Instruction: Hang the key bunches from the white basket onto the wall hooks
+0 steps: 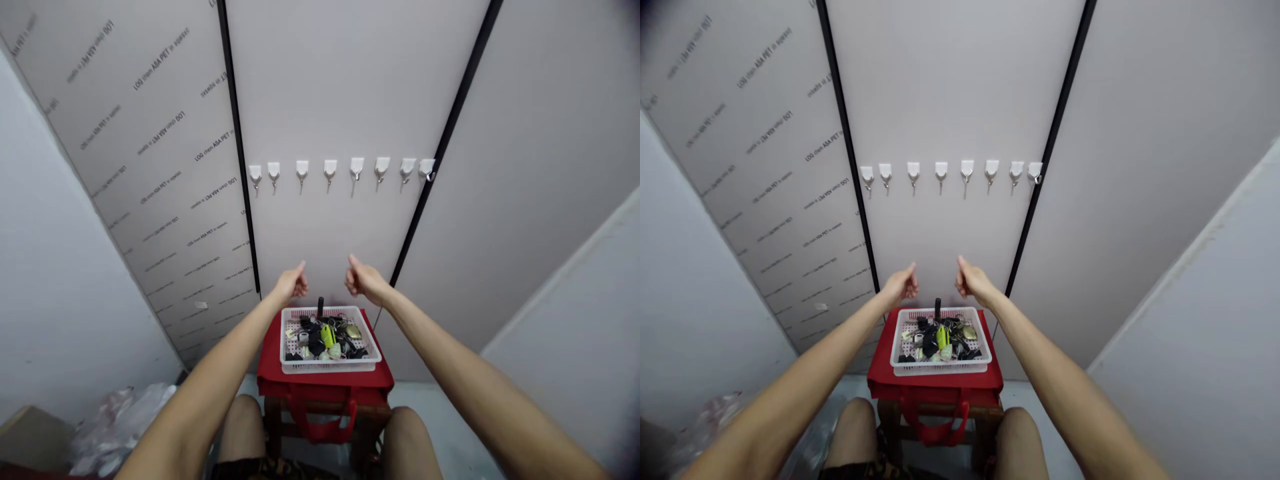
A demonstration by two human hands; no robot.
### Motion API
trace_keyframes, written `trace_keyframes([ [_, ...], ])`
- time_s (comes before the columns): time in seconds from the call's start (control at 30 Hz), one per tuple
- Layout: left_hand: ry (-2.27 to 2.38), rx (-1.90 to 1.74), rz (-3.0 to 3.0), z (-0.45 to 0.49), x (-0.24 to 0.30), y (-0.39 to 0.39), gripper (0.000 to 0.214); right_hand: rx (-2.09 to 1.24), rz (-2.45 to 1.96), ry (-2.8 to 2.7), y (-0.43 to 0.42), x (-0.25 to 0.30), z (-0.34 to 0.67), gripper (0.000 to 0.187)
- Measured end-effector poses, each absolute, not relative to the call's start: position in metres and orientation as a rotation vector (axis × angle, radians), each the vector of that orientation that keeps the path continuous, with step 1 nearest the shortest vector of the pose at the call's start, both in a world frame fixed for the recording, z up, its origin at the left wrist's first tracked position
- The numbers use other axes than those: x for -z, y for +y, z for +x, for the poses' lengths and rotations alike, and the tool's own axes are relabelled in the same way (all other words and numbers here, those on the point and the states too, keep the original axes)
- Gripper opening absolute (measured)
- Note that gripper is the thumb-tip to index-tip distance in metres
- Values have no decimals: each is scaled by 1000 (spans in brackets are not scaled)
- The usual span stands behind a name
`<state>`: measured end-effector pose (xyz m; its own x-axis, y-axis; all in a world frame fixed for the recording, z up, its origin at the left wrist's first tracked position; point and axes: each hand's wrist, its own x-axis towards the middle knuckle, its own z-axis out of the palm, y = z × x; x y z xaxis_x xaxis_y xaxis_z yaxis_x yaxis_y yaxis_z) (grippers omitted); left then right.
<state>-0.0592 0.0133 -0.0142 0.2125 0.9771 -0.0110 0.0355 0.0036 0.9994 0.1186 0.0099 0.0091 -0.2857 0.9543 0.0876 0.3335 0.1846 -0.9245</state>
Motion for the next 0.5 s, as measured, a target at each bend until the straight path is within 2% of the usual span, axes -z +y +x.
trace_keyframes([
  [0.1, 708, -1046, 1244, -44, -51, 19, 53, -1496, -821, -1544, 13, -56, 100, 53],
  [0.2, 583, -1016, 1279, -33, -80, 16, 56, -1644, -688, -1485, 11, -75, 88, 54],
  [0.5, 696, -1030, 1298, -32, -49, 10, 57, -1625, -900, -1497, 9, -51, 80, 54],
])
